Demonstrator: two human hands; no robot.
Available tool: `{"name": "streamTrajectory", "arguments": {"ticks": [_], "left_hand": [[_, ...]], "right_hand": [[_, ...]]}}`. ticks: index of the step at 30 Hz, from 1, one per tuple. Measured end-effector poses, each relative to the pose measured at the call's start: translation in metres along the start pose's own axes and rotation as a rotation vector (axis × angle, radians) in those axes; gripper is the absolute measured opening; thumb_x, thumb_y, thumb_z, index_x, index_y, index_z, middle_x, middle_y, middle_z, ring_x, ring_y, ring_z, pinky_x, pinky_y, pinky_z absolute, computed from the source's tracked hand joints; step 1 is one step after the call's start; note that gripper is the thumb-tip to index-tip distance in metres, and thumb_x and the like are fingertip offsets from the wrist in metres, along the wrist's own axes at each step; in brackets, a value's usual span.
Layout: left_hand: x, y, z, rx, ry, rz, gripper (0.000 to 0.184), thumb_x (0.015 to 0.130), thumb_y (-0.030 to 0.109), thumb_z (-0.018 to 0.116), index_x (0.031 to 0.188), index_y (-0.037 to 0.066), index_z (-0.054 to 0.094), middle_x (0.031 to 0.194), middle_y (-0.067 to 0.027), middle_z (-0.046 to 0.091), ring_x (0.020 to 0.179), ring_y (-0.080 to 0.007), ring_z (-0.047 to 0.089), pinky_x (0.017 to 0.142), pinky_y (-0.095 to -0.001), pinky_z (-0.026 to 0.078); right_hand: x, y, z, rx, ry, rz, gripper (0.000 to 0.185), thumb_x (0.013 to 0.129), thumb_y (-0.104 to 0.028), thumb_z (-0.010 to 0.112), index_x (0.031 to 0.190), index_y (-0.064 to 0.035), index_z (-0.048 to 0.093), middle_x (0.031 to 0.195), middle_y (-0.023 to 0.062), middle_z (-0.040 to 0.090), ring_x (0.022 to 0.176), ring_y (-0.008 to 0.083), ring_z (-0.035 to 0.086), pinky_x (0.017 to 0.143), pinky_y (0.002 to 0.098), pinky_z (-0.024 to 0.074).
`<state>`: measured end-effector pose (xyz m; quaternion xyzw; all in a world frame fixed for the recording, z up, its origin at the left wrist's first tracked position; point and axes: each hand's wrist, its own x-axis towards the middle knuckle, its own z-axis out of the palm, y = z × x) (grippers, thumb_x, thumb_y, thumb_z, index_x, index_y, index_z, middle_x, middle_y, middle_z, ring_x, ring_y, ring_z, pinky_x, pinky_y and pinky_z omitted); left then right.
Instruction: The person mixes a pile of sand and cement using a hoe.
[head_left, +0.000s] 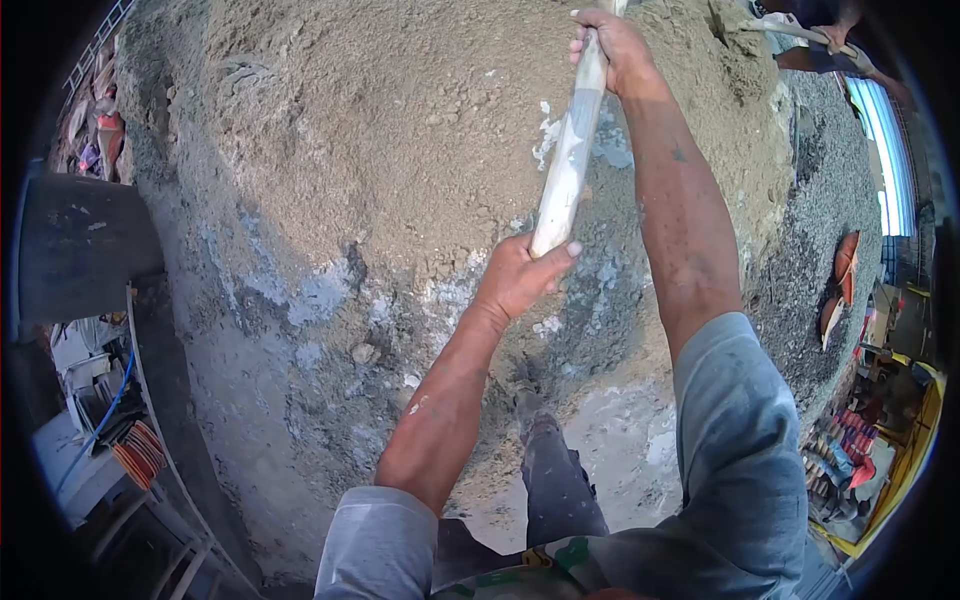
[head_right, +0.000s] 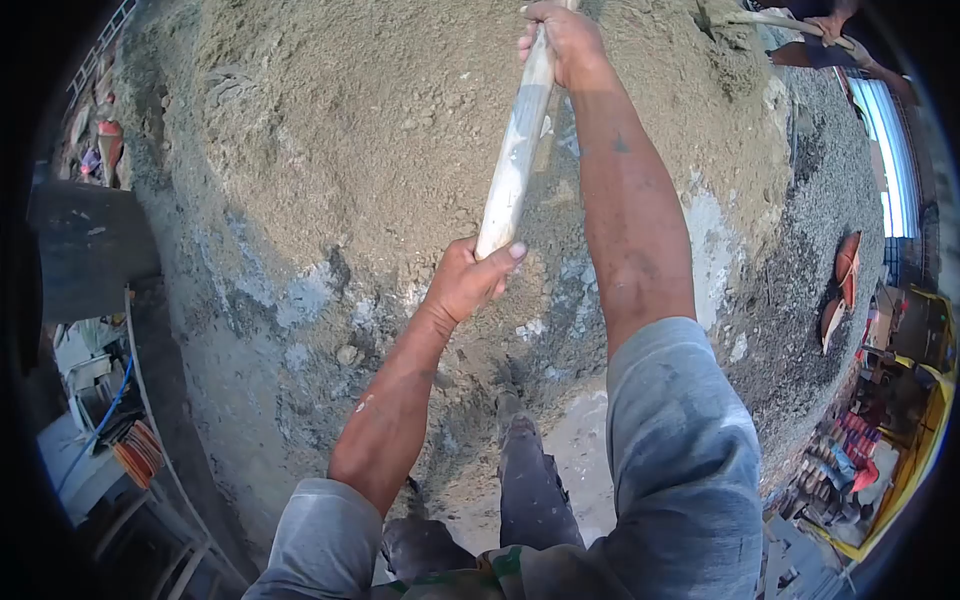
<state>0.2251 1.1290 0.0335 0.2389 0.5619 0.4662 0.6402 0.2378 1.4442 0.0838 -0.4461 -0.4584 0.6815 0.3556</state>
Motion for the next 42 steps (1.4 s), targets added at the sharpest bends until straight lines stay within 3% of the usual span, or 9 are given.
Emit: {"name": "streamTrajectory", "arguments": {"ticks": [4, 7, 15, 24, 29, 31, 36, 40, 42], "left_hand": [[-0.005, -0.104, 0.054, -0.221, 0.171, -0.382, 0.046, 0.083, 0.047, 0.065, 0.074, 0.003, 0.057, 0.055, -0.0032, 0.052, 0.045, -0.0116, 0.05, 0.044, -0.0266, 0.041], [-0.019, -0.132, 0.046, -0.418, 0.198, -0.46, 0.045, 0.082, 0.047, 0.065, 0.073, 0.003, 0.056, 0.056, -0.0036, 0.052, 0.045, -0.0123, 0.05, 0.045, -0.0265, 0.04], [-0.054, -0.139, 0.008, -0.208, 0.239, -0.468, 0.047, 0.078, 0.047, 0.07, 0.076, 0.002, 0.059, 0.056, -0.0007, 0.052, 0.046, -0.0097, 0.048, 0.045, -0.0258, 0.039], [-0.269, -0.261, -0.039, 0.1, 0.356, -0.66, 0.046, 0.075, 0.043, 0.073, 0.081, -0.001, 0.06, 0.056, -0.0022, 0.055, 0.046, -0.0081, 0.049, 0.043, -0.0261, 0.038], [-0.427, -0.3, -0.049, -0.025, 0.446, -0.727, 0.04, 0.076, 0.038, 0.072, 0.074, 0.0, 0.06, 0.053, -0.0021, 0.054, 0.044, -0.0086, 0.048, 0.041, -0.026, 0.037], [-0.509, -0.324, -0.041, -0.016, 0.428, -0.894, 0.048, 0.073, 0.042, 0.072, 0.091, -0.002, 0.067, 0.067, -0.0084, 0.064, 0.06, -0.0151, 0.06, 0.057, -0.0315, 0.049], [-0.714, -0.369, 0.011, 0.482, 0.42, -1.203, 0.052, 0.063, 0.047, 0.073, 0.098, 0.01, 0.069, 0.087, -0.0168, 0.069, 0.085, -0.0323, 0.067, 0.076, -0.0426, 0.052], [-0.734, -0.374, 0.033, 0.206, 0.511, -1.142, 0.055, 0.074, 0.037, 0.072, 0.117, 0.007, 0.058, 0.089, -0.0103, 0.068, 0.077, -0.0295, 0.063, 0.072, -0.0398, 0.051], [-0.7, -0.37, 0.02, 0.109, 0.539, -1.051, 0.058, 0.079, 0.032, 0.072, 0.126, 0.006, 0.052, 0.09, -0.0071, 0.067, 0.074, -0.0281, 0.061, 0.07, -0.0384, 0.05]], "right_hand": [[-0.023, 0.206, -0.054, -0.203, 0.096, 0.525, 0.01, 0.073, 0.001, 0.057, 0.083, 0.0059, 0.055, 0.06, 0.0091, 0.052, 0.045, 0.0207, 0.054, 0.039, 0.0356, 0.0489], [-0.04, 0.253, -0.047, -0.334, 0.127, 0.694, 0.008, 0.074, -0.001, 0.056, 0.082, -0.0005, 0.054, 0.06, 0.0053, 0.049, 0.047, 0.0172, 0.051, 0.04, 0.0356, 0.0471], [-0.055, 0.299, -0.052, -0.173, 0.078, 0.651, 0.007, 0.071, -0.004, 0.057, 0.077, 0.0, 0.055, 0.065, 0.0098, 0.051, 0.049, 0.023, 0.055, 0.043, 0.0404, 0.0499], [-0.307, 0.449, 0.008, 0.061, 0.104, 0.898, 0.005, 0.072, -0.006, 0.058, 0.075, -0.0036, 0.054, 0.061, 0.0063, 0.048, 0.046, 0.0212, 0.051, 0.043, 0.0409, 0.0476], [-0.473, 0.469, 0.081, -0.047, 0.051, 0.967, 0.007, 0.073, -0.008, 0.06, 0.073, -0.0044, 0.055, 0.062, 0.0064, 0.052, 0.046, 0.0202, 0.053, 0.044, 0.0369, 0.0487], [-0.559, 0.471, 0.105, -0.065, -0.029, 1.005, 0.009, 0.073, -0.008, 0.063, 0.074, -0.0033, 0.055, 0.062, 0.0059, 0.051, 0.047, 0.0196, 0.054, 0.043, 0.0354, 0.0482], [-0.772, 0.461, 0.138, -0.055, -0.071, 1.48, 0.01, 0.069, -0.002, 0.063, 0.074, -0.0022, 0.054, 0.062, 0.008, 0.053, 0.05, 0.0219, 0.056, 0.046, 0.0382, 0.0491], [-0.776, 0.405, 0.139, 0.024, -0.035, 1.571, 0.012, 0.07, -0.003, 0.066, 0.074, -0.0027, 0.055, 0.064, 0.0081, 0.055, 0.051, 0.0226, 0.057, 0.05, 0.0387, 0.0515], [-0.696, 0.38, 0.133, 0.153, -0.024, 1.393, 0.011, 0.071, -0.004, 0.067, 0.072, -0.0029, 0.055, 0.066, 0.008, 0.055, 0.052, 0.0221, 0.057, 0.051, 0.0383, 0.0505]]}}
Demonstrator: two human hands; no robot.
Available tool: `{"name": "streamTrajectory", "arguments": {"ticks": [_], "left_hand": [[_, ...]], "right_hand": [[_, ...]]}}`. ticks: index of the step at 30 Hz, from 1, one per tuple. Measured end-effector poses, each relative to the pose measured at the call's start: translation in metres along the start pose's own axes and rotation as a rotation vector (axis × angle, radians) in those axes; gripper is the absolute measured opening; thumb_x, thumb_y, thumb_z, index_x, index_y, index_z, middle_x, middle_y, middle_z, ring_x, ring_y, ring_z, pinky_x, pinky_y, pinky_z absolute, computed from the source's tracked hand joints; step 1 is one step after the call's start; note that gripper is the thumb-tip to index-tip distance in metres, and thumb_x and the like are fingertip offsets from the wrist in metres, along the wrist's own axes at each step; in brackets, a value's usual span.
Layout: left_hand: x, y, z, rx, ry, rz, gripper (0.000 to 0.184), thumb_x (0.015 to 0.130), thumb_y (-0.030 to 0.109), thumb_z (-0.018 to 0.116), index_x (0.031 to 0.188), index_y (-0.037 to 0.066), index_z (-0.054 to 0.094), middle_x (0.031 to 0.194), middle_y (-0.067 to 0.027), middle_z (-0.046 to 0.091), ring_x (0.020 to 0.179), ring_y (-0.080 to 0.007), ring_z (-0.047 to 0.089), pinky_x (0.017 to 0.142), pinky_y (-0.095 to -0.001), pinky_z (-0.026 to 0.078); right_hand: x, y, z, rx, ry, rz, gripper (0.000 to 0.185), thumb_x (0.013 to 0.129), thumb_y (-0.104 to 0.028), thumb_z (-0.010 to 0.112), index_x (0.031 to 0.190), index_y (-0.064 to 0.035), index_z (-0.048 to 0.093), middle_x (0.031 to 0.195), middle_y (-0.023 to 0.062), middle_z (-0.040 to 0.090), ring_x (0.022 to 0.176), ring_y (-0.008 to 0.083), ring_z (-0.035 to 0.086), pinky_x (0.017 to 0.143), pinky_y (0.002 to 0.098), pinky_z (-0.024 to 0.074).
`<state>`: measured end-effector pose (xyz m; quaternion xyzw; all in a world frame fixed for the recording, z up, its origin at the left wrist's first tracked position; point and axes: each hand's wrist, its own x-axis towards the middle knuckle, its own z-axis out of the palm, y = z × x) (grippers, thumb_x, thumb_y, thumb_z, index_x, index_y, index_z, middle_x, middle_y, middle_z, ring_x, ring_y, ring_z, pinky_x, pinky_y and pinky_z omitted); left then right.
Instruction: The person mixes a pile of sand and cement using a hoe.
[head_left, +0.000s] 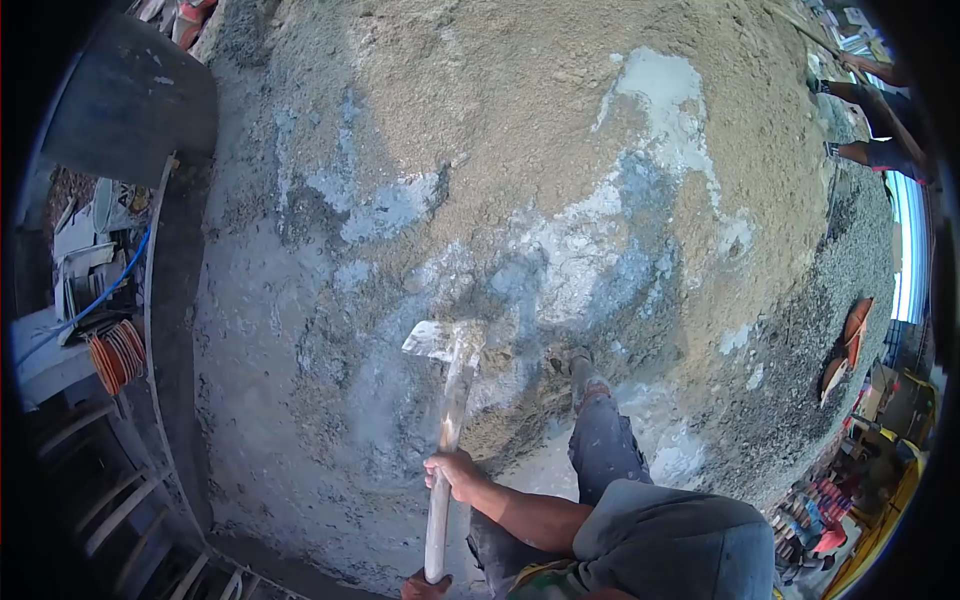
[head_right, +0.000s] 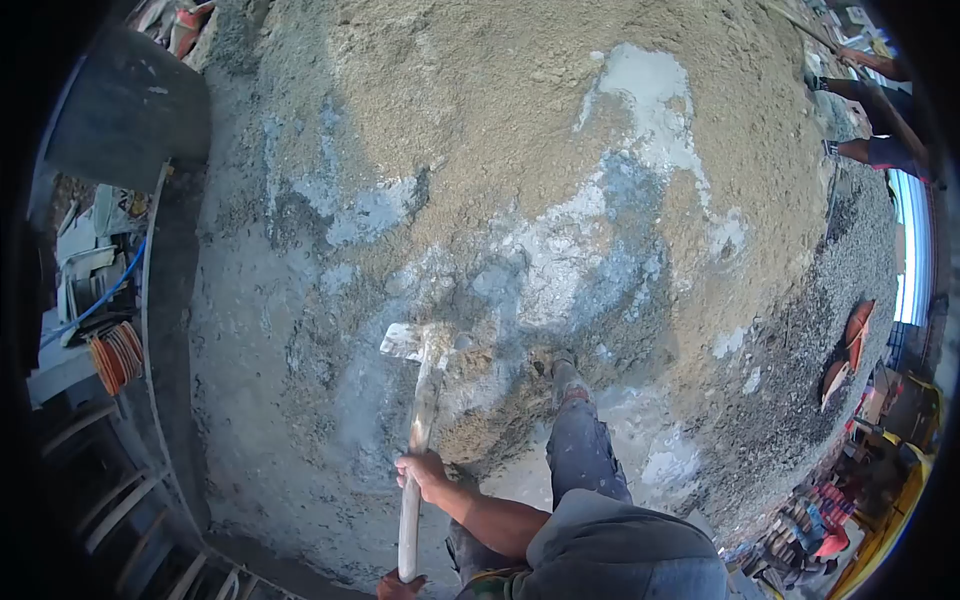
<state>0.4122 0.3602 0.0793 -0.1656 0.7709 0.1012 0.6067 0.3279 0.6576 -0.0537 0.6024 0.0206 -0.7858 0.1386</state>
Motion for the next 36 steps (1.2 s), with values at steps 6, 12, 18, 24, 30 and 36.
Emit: {"name": "streamTrajectory", "arguments": {"ticks": [6, 12, 18, 24, 30, 36], "left_hand": [[0.043, 0.471, 0.06, 0.064, -0.135, 0.965, 0.043, 0.067, 0.036, 0.08, 0.083, 0.0, 0.063, 0.075, -0.0101, 0.064, 0.071, -0.016, 0.062, 0.067, -0.0318, 0.049], [0.021, 0.818, 0.055, -0.157, -0.251, 1.435, 0.043, 0.072, 0.043, 0.075, 0.07, 0.002, 0.062, 0.058, -0.0024, 0.056, 0.053, -0.0092, 0.052, 0.049, -0.0261, 0.042], [0.086, 0.736, 0.081, -0.301, -0.347, 0.799, 0.043, 0.078, 0.045, 0.07, 0.073, 0.003, 0.059, 0.054, -0.0008, 0.052, 0.044, -0.0089, 0.049, 0.041, -0.0258, 0.039], [0.114, 0.526, 0.063, -0.058, -0.161, 0.402, 0.046, 0.077, 0.042, 0.072, 0.083, -0.002, 0.062, 0.057, -0.0025, 0.054, 0.047, -0.01, 0.051, 0.043, -0.027, 0.039], [0.065, 0.282, 0.014, 0.121, -0.093, 0.182, 0.05, 0.071, 0.043, 0.071, 0.095, -0.001, 0.066, 0.069, -0.0105, 0.065, 0.061, -0.0184, 0.063, 0.06, -0.0337, 0.049], [0.01, -0.007, -0.002, 0.394, 0.264, -0.075, 0.055, 0.062, 0.048, 0.072, 0.104, 0.013, 0.066, 0.093, -0.0152, 0.069, 0.087, -0.0337, 0.066, 0.077, -0.0441, 0.052]], "right_hand": [[-0.168, -0.425, 0.037, -0.236, -0.131, -1.024, 0.02, 0.073, -0.002, 0.062, 0.088, 0.0019, 0.049, 0.067, 0.0061, 0.05, 0.046, 0.0142, 0.051, 0.04, 0.0293, 0.0474], [-0.232, -0.695, 0.069, -0.474, -0.048, -1.441, 0.01, 0.079, -0.009, 0.06, 0.076, -0.0007, 0.054, 0.06, 0.0071, 0.054, 0.051, 0.0148, 0.058, 0.045, 0.03, 0.0535], [-0.03, -0.719, 0.027, -0.485, 0.201, -1.083, 0.008, 0.077, -0.009, 0.057, 0.081, -0.0019, 0.055, 0.06, 0.0074, 0.052, 0.049, 0.0166, 0.054, 0.047, 0.0378, 0.0544], [0.121, -0.476, -0.041, -0.22, 0.138, -0.515, 0.005, 0.074, -0.01, 0.054, 0.071, -0.0073, 0.051, 0.058, 0.0065, 0.048, 0.045, 0.0216, 0.051, 0.043, 0.0418, 0.0468], [0.105, -0.197, -0.045, -0.101, 0.212, -0.317, 0.009, 0.072, -0.008, 0.06, 0.071, -0.0046, 0.052, 0.061, 0.0078, 0.049, 0.047, 0.0228, 0.053, 0.044, 0.0411, 0.048], [0.064, 0.084, -0.02, -0.248, 0.17, 0.01, 0.012, 0.067, -0.001, 0.065, 0.073, -0.0016, 0.054, 0.066, 0.0094, 0.057, 0.054, 0.0234, 0.059, 0.053, 0.0372, 0.0527]]}}
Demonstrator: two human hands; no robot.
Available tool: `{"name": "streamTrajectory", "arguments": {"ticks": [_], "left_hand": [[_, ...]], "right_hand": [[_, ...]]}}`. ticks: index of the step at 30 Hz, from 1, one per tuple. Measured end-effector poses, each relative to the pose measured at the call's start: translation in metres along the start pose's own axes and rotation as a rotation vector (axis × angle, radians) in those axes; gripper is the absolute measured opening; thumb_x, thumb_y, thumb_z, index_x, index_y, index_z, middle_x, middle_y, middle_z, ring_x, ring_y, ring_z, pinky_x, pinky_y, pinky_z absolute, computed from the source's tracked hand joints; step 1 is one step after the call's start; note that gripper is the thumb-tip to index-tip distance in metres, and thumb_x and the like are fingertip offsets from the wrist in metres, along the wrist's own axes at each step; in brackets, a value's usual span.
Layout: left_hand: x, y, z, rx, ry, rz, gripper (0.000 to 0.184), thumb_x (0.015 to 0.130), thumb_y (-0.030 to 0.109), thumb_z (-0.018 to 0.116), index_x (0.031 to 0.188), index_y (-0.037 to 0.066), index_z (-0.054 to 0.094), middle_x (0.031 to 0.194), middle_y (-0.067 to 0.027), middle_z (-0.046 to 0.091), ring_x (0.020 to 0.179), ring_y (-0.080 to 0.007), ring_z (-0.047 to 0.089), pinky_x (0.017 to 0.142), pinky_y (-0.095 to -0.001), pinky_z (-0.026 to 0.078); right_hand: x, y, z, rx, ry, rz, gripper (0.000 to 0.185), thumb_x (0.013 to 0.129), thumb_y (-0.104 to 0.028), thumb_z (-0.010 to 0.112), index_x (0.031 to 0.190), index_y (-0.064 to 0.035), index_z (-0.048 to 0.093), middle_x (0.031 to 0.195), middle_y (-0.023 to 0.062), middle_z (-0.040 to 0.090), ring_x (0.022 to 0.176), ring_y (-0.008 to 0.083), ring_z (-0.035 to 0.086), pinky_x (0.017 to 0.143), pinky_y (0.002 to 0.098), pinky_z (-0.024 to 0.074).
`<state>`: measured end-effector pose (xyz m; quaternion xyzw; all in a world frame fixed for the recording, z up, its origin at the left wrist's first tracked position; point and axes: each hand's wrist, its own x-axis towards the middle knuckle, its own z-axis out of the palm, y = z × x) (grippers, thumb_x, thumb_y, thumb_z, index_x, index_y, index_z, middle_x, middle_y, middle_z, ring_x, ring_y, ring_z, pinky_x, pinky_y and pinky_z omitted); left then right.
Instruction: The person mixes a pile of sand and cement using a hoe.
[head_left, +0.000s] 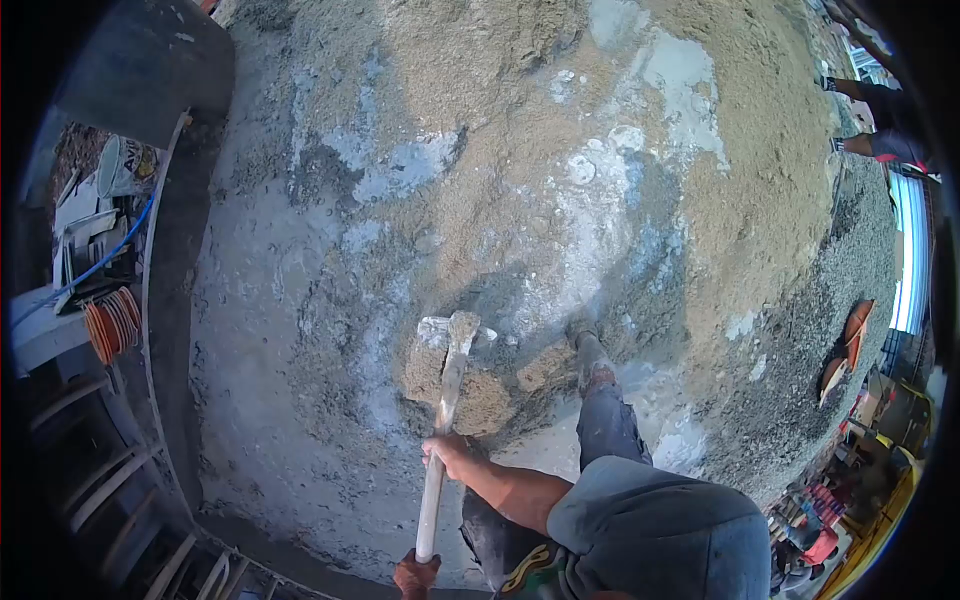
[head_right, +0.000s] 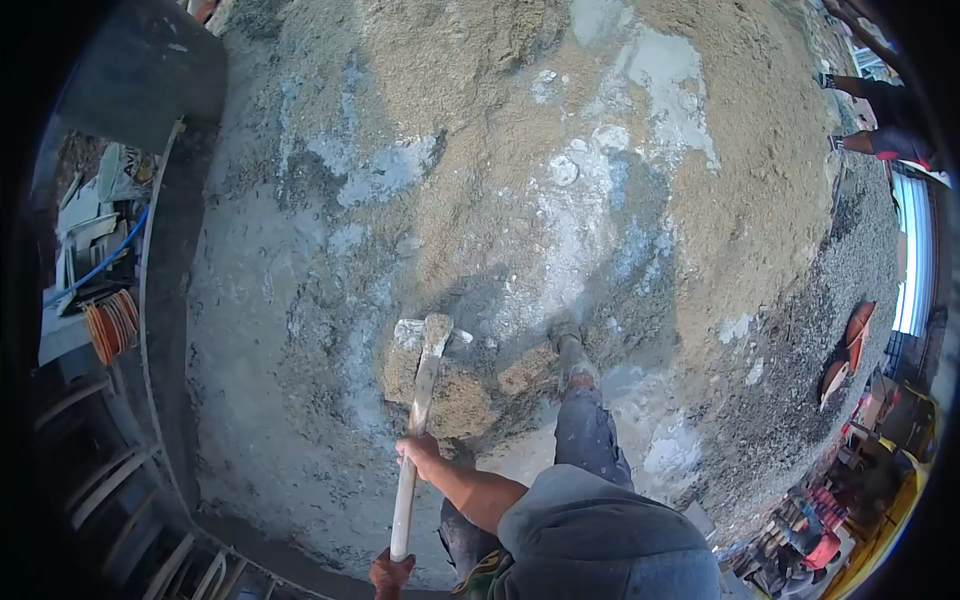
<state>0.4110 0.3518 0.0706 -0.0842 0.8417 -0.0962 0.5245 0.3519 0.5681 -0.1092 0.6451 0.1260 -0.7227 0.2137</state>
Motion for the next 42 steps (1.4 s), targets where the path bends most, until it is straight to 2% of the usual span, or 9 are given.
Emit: {"name": "streamTrajectory", "arguments": {"ticks": [5, 9, 11, 18, 22, 29, 33, 38, 42], "left_hand": [[0.033, -0.097, 0.101, -0.236, 0.042, 0.09, 0.061, 0.077, 0.033, 0.072, 0.125, 0.001, 0.051, 0.099, -0.0111, 0.064, 0.088, -0.0263, 0.062, 0.073, -0.0384, 0.051], [0.022, 0.237, -0.038, -0.369, -0.07, 0.514, 0.042, 0.062, 0.039, 0.075, 0.082, 0.003, 0.067, 0.076, -0.017, 0.066, 0.076, -0.0321, 0.066, 0.07, -0.0396, 0.052], [0.0, 0.403, -0.078, -0.416, -0.083, 0.831, 0.024, 0.067, 0.022, 0.076, 0.073, 0.003, 0.062, 0.065, -0.0067, 0.064, 0.06, -0.0136, 0.061, 0.06, -0.0329, 0.05], [-0.067, 0.812, -0.134, -0.639, -0.638, 1.382, 0.037, 0.074, 0.037, 0.074, 0.068, 0.003, 0.061, 0.056, -0.0022, 0.054, 0.048, -0.0105, 0.051, 0.046, -0.0266, 0.041], [-0.034, 0.811, -0.041, -0.559, -0.817, 0.999, 0.038, 0.075, 0.038, 0.073, 0.066, 0.004, 0.06, 0.05, -0.0009, 0.05, 0.044, -0.0108, 0.049, 0.043, -0.0274, 0.039], [0.02, 0.604, 0.028, -0.236, -0.727, 0.609, 0.041, 0.075, 0.038, 0.075, 0.06, 0.003, 0.059, 0.049, -0.0024, 0.052, 0.042, -0.0126, 0.05, 0.043, -0.0308, 0.04], [0.009, 0.501, 0.011, 0.102, -0.644, 0.618, 0.046, 0.073, 0.043, 0.072, 0.056, 0.002, 0.059, 0.051, -0.0062, 0.057, 0.046, -0.0174, 0.058, 0.049, -0.0308, 0.045], [0.03, 0.375, -0.035, 0.673, -0.543, 0.725, 0.068, 0.063, 0.06, 0.07, 0.101, 0.005, 0.068, 0.085, -0.0173, 0.068, 0.084, -0.0277, 0.067, 0.075, -0.0365, 0.05], [0.037, 0.429, -0.094, 1.096, -0.473, 0.878, 0.068, 0.063, 0.064, 0.066, 0.114, 0.018, 0.065, 0.093, -0.0133, 0.068, 0.092, -0.0294, 0.065, 0.082, -0.0384, 0.049]], "right_hand": [[-0.093, -0.038, 0.01, 0.106, -0.223, -0.107, 0.018, 0.066, 0.0, 0.066, 0.078, 0.0003, 0.053, 0.067, 0.0085, 0.056, 0.053, 0.0197, 0.057, 0.05, 0.0323, 0.0496], [-0.179, -0.273, -0.037, 0.01, -0.338, -0.781, 0.031, 0.073, -0.003, 0.064, 0.099, 0.0023, 0.048, 0.07, 0.0046, 0.051, 0.051, 0.0126, 0.053, 0.045, 0.0271, 0.0439], [-0.243, -0.409, -0.084, -0.152, -0.234, -1.126, 0.027, 0.078, -0.005, 0.061, 0.097, 0.0025, 0.044, 0.07, 0.0042, 0.052, 0.052, 0.0126, 0.055, 0.046, 0.0268, 0.0462], [-0.297, -0.729, -0.306, -0.174, 0.31, -1.481, 0.016, 0.076, -0.011, 0.061, 0.082, 0.0028, 0.054, 0.062, 0.0081, 0.055, 0.047, 0.0157, 0.057, 0.042, 0.0319, 0.0509], [-0.147, -0.74, -0.429, -0.113, 0.518, -1.149, 0.011, 0.076, -0.008, 0.058, 0.078, 0.0032, 0.055, 0.061, 0.0099, 0.054, 0.045, 0.0189, 0.055, 0.041, 0.0358, 0.0492], [0.01, -0.493, -0.413, 0.284, 0.467, -0.607, 0.009, 0.076, -0.009, 0.056, 0.073, -0.0009, 0.054, 0.06, 0.0085, 0.051, 0.041, 0.0215, 0.051, 0.041, 0.0392, 0.0472], [0.018, -0.355, -0.389, 0.514, 0.376, -0.533, 0.005, 0.076, -0.011, 0.054, 0.076, -0.0066, 0.055, 0.06, 0.007, 0.049, 0.046, 0.0222, 0.051, 0.042, 0.04, 0.046], [-0.012, -0.173, -0.34, 1.015, 0.223, -0.364, 0.006, 0.075, -0.012, 0.053, 0.072, -0.0114, 0.048, 0.061, 0.0047, 0.044, 0.05, 0.0219, 0.046, 0.051, 0.0419, 0.0451], [-0.065, -0.165, -0.318, 1.348, 0.303, -0.536, 0.005, 0.073, -0.009, 0.053, 0.073, -0.0085, 0.048, 0.061, 0.0057, 0.043, 0.05, 0.023, 0.047, 0.05, 0.0425, 0.0443]]}}
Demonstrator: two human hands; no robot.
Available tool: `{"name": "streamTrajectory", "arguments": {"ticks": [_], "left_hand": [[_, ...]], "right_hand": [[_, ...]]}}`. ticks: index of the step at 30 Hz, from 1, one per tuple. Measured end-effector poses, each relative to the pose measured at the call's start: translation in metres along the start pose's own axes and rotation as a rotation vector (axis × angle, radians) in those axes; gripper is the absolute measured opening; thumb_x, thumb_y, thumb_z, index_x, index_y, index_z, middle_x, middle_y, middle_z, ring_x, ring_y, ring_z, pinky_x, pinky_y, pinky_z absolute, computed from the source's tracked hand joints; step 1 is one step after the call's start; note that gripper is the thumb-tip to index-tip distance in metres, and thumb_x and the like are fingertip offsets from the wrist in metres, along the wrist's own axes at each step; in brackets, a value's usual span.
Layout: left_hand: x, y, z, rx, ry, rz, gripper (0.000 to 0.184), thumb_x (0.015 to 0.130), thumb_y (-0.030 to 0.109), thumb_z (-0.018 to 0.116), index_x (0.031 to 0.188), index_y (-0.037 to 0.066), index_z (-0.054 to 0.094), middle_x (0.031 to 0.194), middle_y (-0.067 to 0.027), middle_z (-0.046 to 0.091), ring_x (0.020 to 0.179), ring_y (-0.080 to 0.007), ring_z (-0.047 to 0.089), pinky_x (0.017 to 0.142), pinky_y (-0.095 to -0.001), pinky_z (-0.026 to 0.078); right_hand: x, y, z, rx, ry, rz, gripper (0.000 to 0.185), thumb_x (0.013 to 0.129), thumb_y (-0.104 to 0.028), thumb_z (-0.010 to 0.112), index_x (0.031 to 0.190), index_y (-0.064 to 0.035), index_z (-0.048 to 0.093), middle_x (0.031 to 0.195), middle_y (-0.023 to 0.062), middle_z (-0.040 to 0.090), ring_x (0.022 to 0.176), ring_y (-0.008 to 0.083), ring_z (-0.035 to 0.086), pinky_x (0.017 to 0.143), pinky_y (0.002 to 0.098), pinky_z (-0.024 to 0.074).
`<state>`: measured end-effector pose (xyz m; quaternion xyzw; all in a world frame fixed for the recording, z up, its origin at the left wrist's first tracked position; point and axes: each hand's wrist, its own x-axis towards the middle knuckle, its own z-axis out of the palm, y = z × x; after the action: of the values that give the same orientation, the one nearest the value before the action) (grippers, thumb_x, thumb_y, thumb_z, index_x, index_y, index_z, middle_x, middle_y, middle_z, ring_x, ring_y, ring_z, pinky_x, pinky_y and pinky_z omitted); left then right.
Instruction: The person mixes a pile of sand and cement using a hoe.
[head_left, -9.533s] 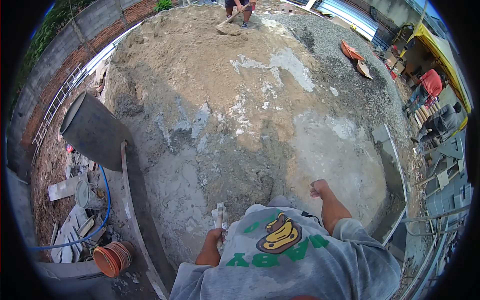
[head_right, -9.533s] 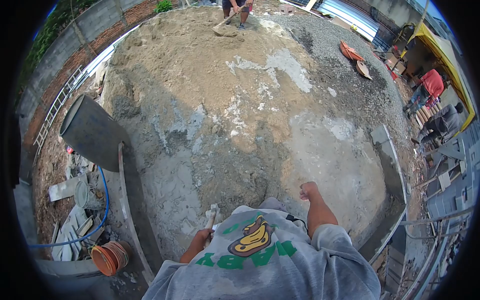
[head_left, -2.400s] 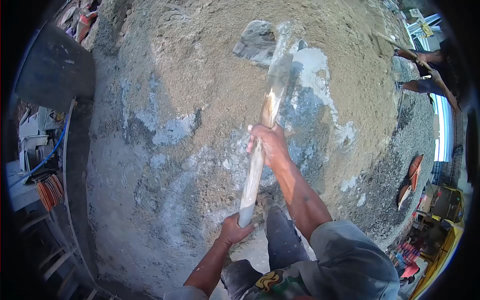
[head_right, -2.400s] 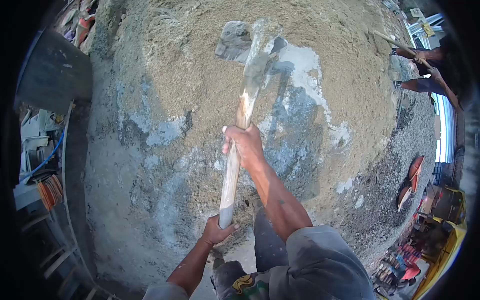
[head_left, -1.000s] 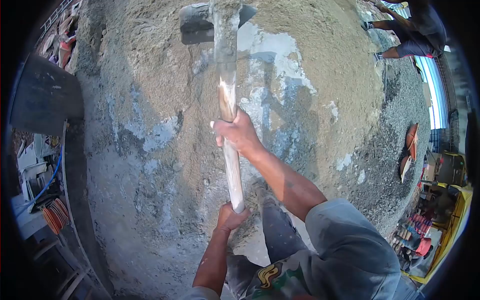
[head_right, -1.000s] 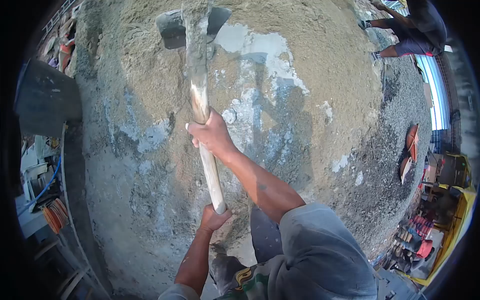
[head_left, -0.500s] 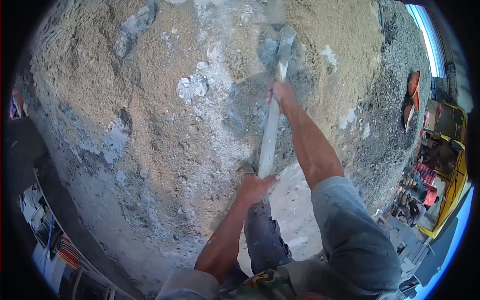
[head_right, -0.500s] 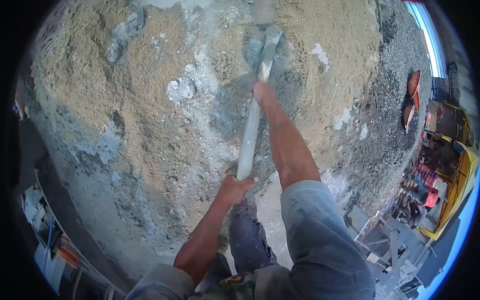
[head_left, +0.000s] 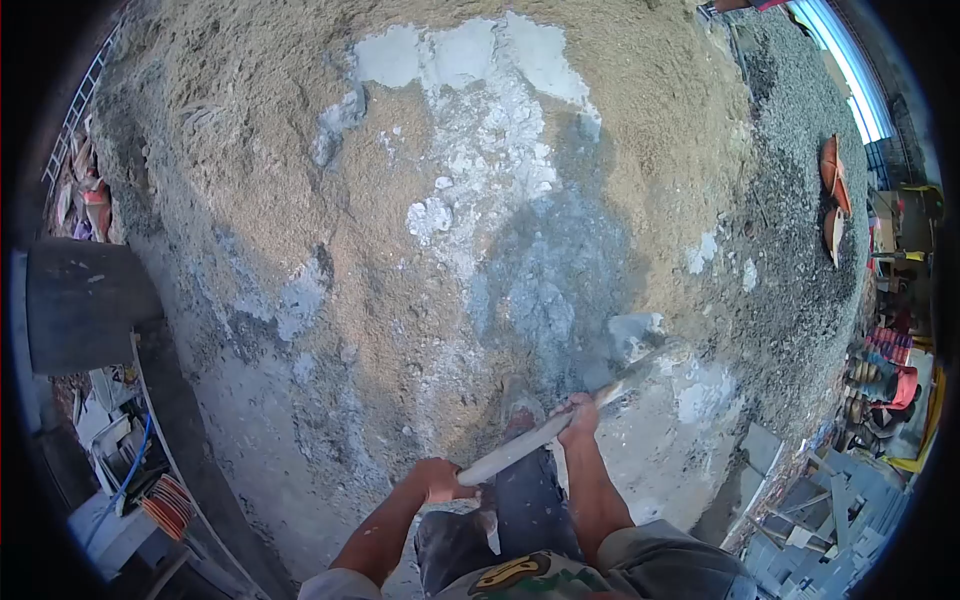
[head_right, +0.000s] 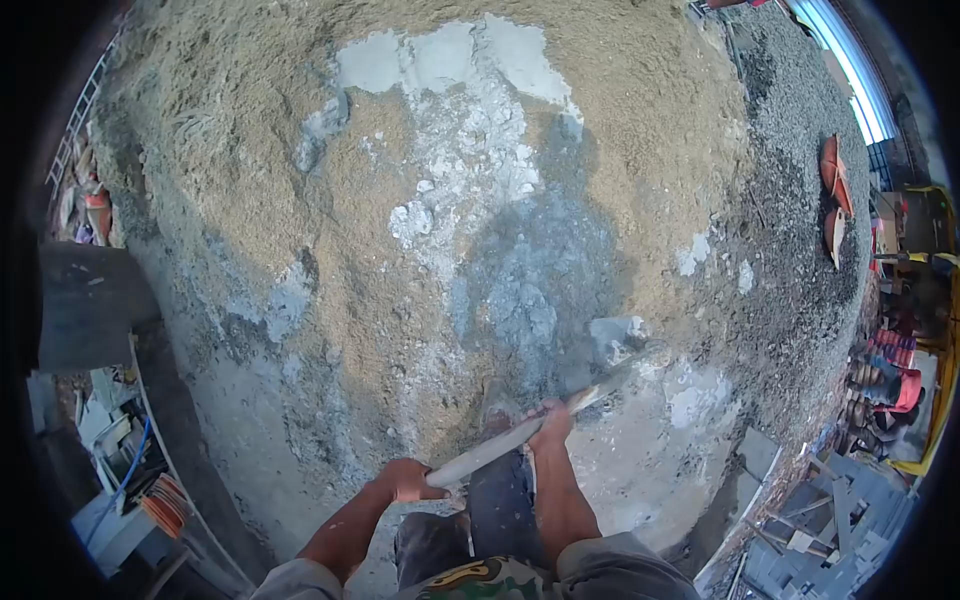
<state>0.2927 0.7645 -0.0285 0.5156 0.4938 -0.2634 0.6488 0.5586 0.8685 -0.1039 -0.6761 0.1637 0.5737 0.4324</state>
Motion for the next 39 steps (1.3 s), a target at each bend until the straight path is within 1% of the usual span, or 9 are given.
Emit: {"name": "streamTrajectory", "arguments": {"ticks": [11, 14, 18, 20, 28, 30, 34, 36, 39], "left_hand": [[0.074, 0.165, -0.36, -0.27, 0.842, 0.544, 0.062, 0.066, 0.065, 0.064, 0.087, 0.007, 0.07, 0.079, -0.0168, 0.067, 0.079, -0.0338, 0.065, 0.075, -0.0409, 0.05], [0.099, 0.15, -0.449, -0.528, 0.942, 0.568, 0.064, 0.067, 0.065, 0.065, 0.079, 0.002, 0.068, 0.068, -0.015, 0.065, 0.068, -0.0307, 0.065, 0.066, -0.0394, 0.05], [0.126, 0.105, -0.403, -1.229, 0.697, 0.416, 0.053, 0.073, 0.054, 0.071, 0.063, 0.003, 0.061, 0.052, -0.0031, 0.052, 0.048, -0.0125, 0.053, 0.048, -0.0291, 0.042], [0.144, 0.086, -0.347, -1.351, 0.726, 0.332, 0.053, 0.074, 0.054, 0.071, 0.061, 0.004, 0.058, 0.051, -0.0035, 0.052, 0.047, -0.0121, 0.052, 0.045, -0.0285, 0.04], [0.071, 0.059, -0.177, -1.244, 0.546, -0.114, 0.062, 0.069, 0.059, 0.071, 0.084, -0.001, 0.068, 0.062, -0.0085, 0.061, 0.061, -0.0202, 0.06, 0.06, -0.0348, 0.047], [0.067, 0.031, -0.105, -1.234, 0.635, -0.163, 0.057, 0.069, 0.053, 0.075, 0.076, -0.003, 0.064, 0.056, -0.0051, 0.056, 0.048, -0.0137, 0.051, 0.047, -0.031, 0.041], [0.007, 0.003, 0.047, -1.108, 0.518, -0.46, 0.063, 0.065, 0.051, 0.075, 0.092, -0.005, 0.067, 0.075, -0.0138, 0.067, 0.071, -0.0209, 0.065, 0.067, -0.0351, 0.05], [-0.017, -0.013, 0.152, -1.02, 0.34, -0.639, 0.066, 0.065, 0.057, 0.067, 0.11, 0.008, 0.066, 0.103, -0.0183, 0.066, 0.1, -0.0302, 0.064, 0.086, -0.0398, 0.049], [-0.088, -0.014, 0.261, -0.989, 0.149, -0.832, 0.069, 0.061, 0.06, 0.07, 0.113, 0.015, 0.065, 0.105, -0.0142, 0.067, 0.099, -0.0293, 0.064, 0.086, -0.0409, 0.049]], "right_hand": [[-0.093, -0.291, 0.441, -0.367, -0.757, -0.981, 0.017, 0.079, -0.013, 0.063, 0.078, 0.0017, 0.054, 0.062, 0.0082, 0.054, 0.049, 0.0165, 0.057, 0.044, 0.0288, 0.0488], [-0.045, -0.294, 0.584, -0.521, -0.956, -1.016, 0.013, 0.082, -0.012, 0.062, 0.079, -0.0009, 0.056, 0.064, 0.0064, 0.055, 0.051, 0.0157, 0.057, 0.049, 0.0302, 0.0529], [0.08, -0.175, 0.634, -0.993, -0.674, -0.753, 0.011, 0.081, -0.01, 0.059, 0.076, -0.0013, 0.055, 0.061, 0.007, 0.053, 0.049, 0.0191, 0.056, 0.045, 0.035, 0.0495], [0.163, -0.109, 0.601, -1.113, -0.786, -0.788, 0.008, 0.078, -0.009, 0.057, 0.073, -0.0031, 0.054, 0.059, 0.0065, 0.05, 0.046, 0.0207, 0.053, 0.043, 0.0369, 0.0474], [0.139, 0.018, 0.419, -1.028, -0.481, -0.172, 0.003, 0.074, -0.006, 0.055, 0.072, -0.0038, 0.053, 0.06, 0.0084, 0.047, 0.045, 0.0229, 0.049, 0.043, 0.0414, 0.0453], [0.117, 0.067, 0.356, -1.011, -0.458, -0.063, 0.004, 0.073, -0.006, 0.055, 0.071, -0.0042, 0.053, 0.06, 0.0084, 0.048, 0.044, 0.0226, 0.049, 0.043, 0.0415, 0.0461], [0.051, 0.167, 0.207, -0.982, -0.502, 0.104, 0.008, 0.071, -0.007, 0.059, 0.071, -0.0032, 0.053, 0.06, 0.0078, 0.05, 0.043, 0.0224, 0.052, 0.04, 0.0393, 0.0459], [-0.002, 0.218, 0.119, -0.997, -0.45, 0.212, 0.009, 0.071, -0.006, 0.059, 0.066, -0.0029, 0.052, 0.057, 0.0069, 0.049, 0.043, 0.0197, 0.053, 0.038, 0.0359, 0.0442], [-0.068, 0.277, -0.01, -1.187, -0.364, 0.465, 0.011, 0.07, -0.005, 0.064, 0.07, -0.0007, 0.054, 0.06, 0.0083, 0.054, 0.046, 0.0217, 0.056, 0.043, 0.0372, 0.0488]]}}
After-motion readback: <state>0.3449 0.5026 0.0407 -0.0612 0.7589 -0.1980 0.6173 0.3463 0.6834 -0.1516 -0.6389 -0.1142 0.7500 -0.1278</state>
